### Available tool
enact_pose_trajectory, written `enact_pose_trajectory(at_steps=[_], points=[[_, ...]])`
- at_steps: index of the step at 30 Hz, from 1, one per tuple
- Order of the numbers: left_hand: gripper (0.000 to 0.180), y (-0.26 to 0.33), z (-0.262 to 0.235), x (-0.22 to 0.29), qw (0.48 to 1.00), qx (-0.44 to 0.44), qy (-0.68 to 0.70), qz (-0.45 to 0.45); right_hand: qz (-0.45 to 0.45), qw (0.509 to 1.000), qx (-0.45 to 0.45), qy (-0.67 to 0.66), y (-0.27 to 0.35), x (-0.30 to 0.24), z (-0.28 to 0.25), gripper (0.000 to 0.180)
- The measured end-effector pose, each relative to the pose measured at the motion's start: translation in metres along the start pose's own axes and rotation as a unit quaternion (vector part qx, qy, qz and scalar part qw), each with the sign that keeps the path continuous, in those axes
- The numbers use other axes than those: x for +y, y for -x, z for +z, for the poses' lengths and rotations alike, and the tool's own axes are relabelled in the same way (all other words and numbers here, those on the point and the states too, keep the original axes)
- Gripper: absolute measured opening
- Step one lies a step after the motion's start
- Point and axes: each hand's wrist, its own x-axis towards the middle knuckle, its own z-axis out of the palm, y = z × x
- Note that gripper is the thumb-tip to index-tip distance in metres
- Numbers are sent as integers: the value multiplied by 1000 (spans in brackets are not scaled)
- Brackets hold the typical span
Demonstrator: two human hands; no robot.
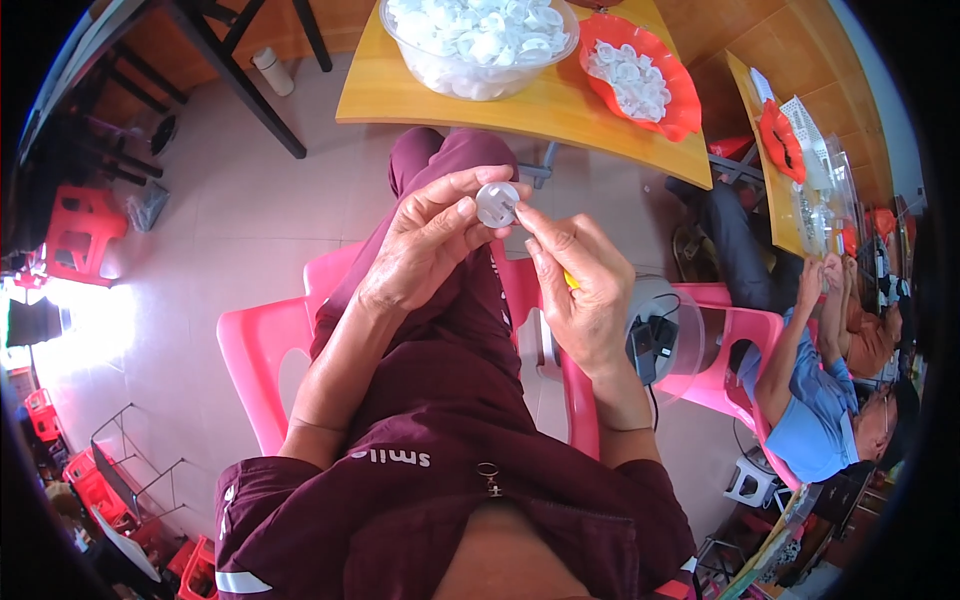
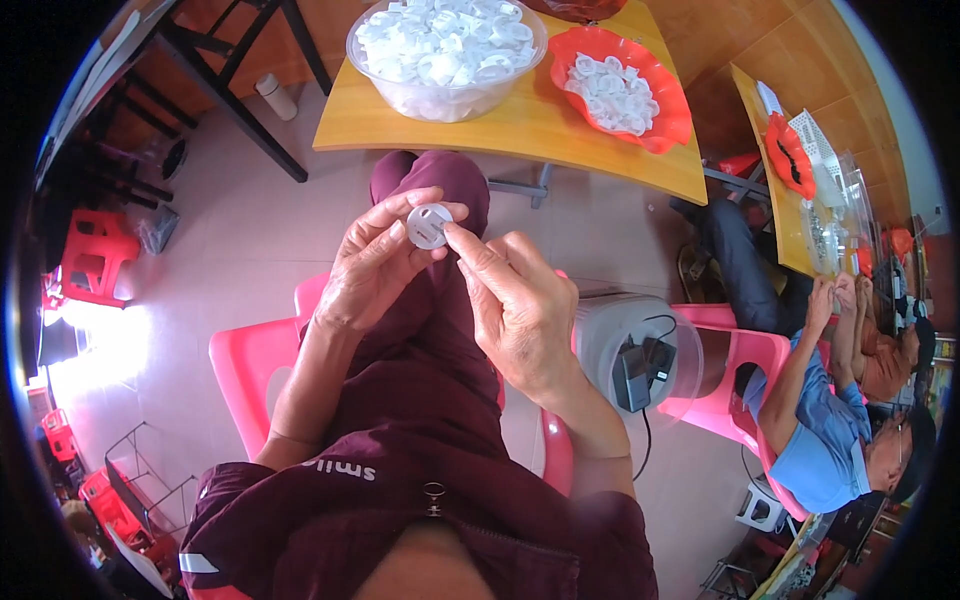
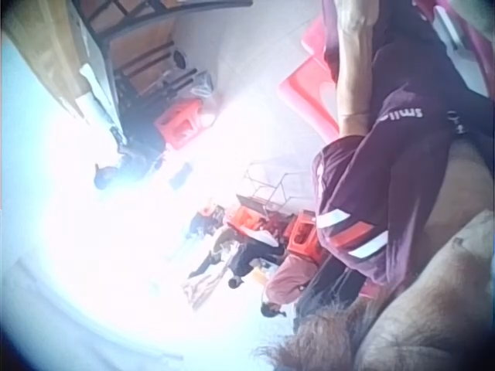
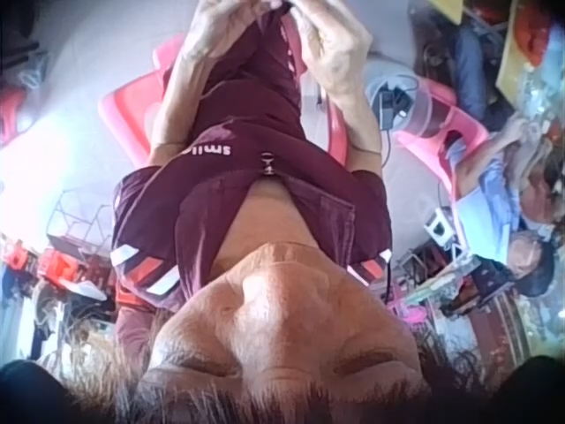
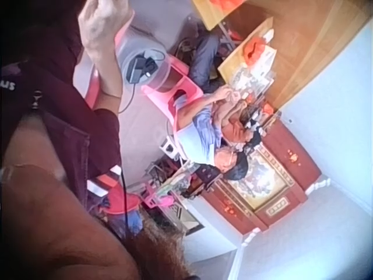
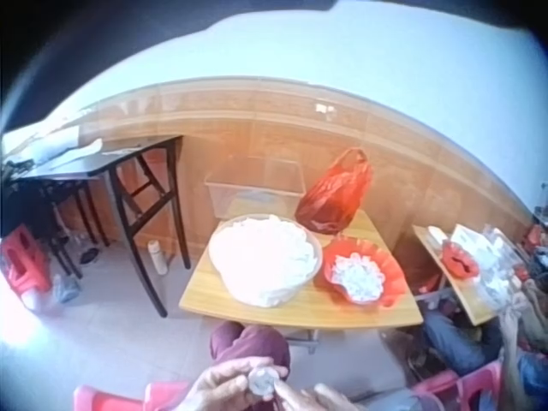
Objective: The person assembles small metal discs into white plastic housings using a manual assembly tool.
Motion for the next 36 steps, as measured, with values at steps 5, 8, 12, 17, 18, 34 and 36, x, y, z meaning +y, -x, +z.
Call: enact_pose_trajectory(at_steps=[5, 8, 12, 17, 18, 34, 36], points=[[37, 0, 6, -2, 999, -2, 31, -13, -23, 1000, 4, 5, 1, 4, -1, 35], [37, 1, 7, -4, 998, -8, 56, -15, -37, 999, 9, 8, 2, 4, -2, 38], [38, 1, 8, -7, 996, -10, 82, -25, -26, 999, -9, 45, 3, 1, -7, 41], [41, 0, 5, -13, 985, -31, 163, -42, -31, 998, -6, 45, 5, 1, -9, 43], [41, 0, 6, -13, 985, -31, 164, -42, -31, 999, -3, 42, 5, 0, -9, 43], [37, 0, 8, -16, 993, -16, 111, -24, -23, 988, -35, 149, 5, -4, -12, 35], [36, 0, 9, -16, 995, -13, 101, -18, -18, 988, -33, 150, 6, -3, -11, 35]])
